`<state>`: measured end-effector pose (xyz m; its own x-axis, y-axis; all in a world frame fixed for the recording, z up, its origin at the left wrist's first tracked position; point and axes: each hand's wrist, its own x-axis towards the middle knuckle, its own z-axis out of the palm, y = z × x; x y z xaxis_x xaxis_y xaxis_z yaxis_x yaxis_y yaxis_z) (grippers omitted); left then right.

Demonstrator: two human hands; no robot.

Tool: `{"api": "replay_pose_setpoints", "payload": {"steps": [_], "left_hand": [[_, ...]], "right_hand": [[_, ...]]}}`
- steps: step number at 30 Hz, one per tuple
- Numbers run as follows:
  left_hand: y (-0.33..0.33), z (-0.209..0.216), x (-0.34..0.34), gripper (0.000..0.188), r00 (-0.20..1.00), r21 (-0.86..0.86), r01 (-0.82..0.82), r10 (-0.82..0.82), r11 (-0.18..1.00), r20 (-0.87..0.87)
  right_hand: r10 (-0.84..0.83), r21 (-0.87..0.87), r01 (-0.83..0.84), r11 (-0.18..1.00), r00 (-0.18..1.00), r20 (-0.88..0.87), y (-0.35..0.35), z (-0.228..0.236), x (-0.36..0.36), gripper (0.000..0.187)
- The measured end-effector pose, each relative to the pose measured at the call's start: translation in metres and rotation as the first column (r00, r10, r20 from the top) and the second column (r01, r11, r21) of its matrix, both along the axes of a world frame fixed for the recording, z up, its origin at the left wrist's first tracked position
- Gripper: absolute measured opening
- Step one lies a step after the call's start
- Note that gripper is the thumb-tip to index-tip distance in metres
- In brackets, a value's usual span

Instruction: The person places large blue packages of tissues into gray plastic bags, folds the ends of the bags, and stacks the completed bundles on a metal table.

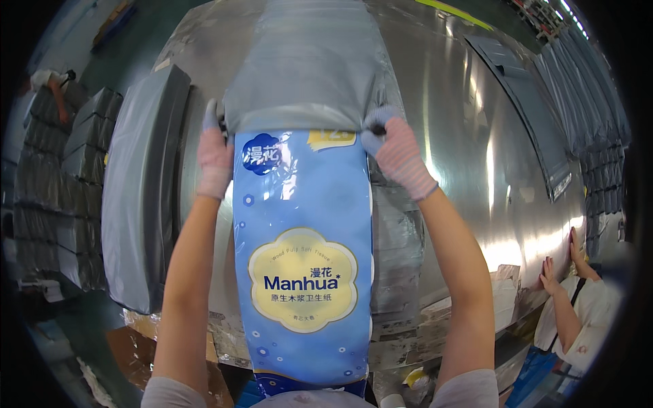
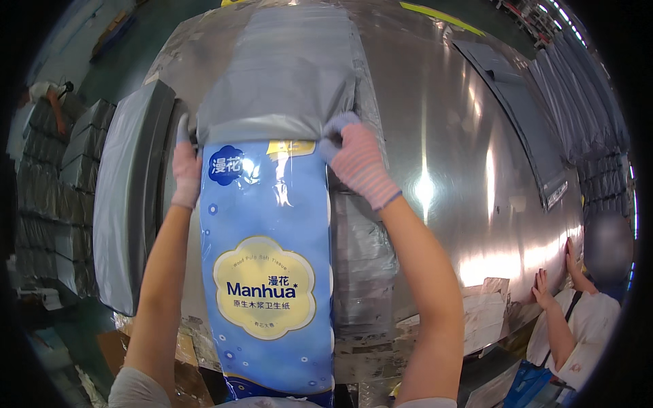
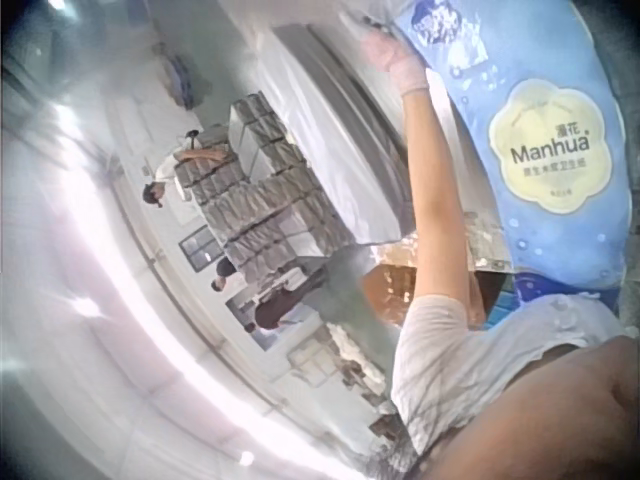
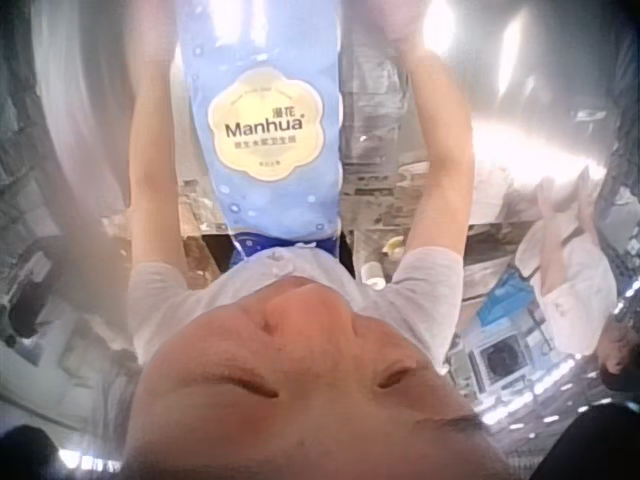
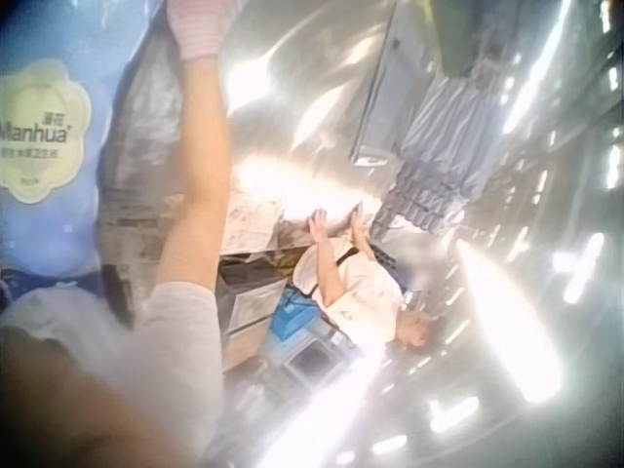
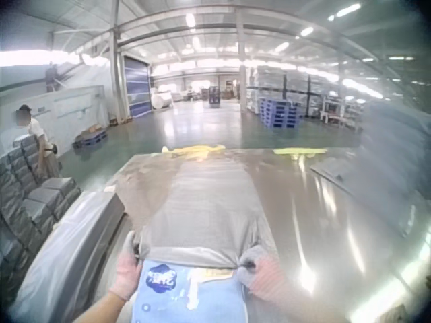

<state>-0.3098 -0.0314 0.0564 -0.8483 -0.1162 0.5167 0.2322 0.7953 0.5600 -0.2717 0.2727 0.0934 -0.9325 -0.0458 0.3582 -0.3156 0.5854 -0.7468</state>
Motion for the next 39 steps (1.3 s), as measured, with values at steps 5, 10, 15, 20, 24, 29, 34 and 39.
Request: {"api": "replay_pose_setpoints", "payload": {"steps": [5, 10, 15, 20, 24, 29, 34, 39], "left_hand": [[-0.077, -0.107, -0.022, 0.034, 0.759, 0.134, -0.136, 0.016, 0.982, 0.651], [-0.068, -0.089, -0.009, 0.03, 0.713, -0.037, 0.115, -0.057, 0.993, 0.699], [-0.052, -0.033, 0.118, 0.018, 0.514, -0.309, 0.482, 0.02, 0.82, 0.857], [-0.062, -0.018, 0.353, 0.026, 0.405, -0.103, 0.604, -0.193, 0.79, 0.894], [-0.069, -0.009, 0.484, 0.027, 0.161, -0.043, 0.594, -0.066, 0.803, 0.985], [-0.064, 0.013, 0.484, 0.029, 0.269, 0.176, 0.654, -0.443, 0.736, 0.855], [-0.06, -0.046, 0.489, 0.027, 0.545, 0.077, 0.708, -0.613, 0.702, 0.572], [-0.044, -0.033, 0.477, 0.022, 0.631, -0.037, 0.691, -0.578, 0.721, 0.518]], "right_hand": [[-0.056, 0.105, 0.014, 0.994, 0.914, 0.402, 0.005, -0.054, 0.001, 0.018], [-0.196, 0.506, -0.065, 0.86, 0.873, 0.446, -0.019, -0.04, -0.006, 0.024], [-0.003, 0.456, -0.211, 0.864, 0.905, 0.426, 0.002, -0.053, 0.116, 0.019], [0.173, 0.334, -0.48, 0.811, 0.743, 0.646, 0.009, -0.049, 0.322, 0.016], [0.042, 0.259, -0.724, 0.639, 0.37, 0.928, -0.019, -0.013, 0.43, 0.016], [0.109, 0.246, -0.617, 0.747, 0.48, 0.871, -0.018, -0.124, 0.515, 0.017], [0.071, 0.372, -0.476, 0.796, 0.685, 0.725, -0.064, -0.059, 0.481, 0.021], [0.222, 0.043, -0.312, 0.949, 0.759, 0.613, -0.112, -0.047, 0.47, 0.041]]}}
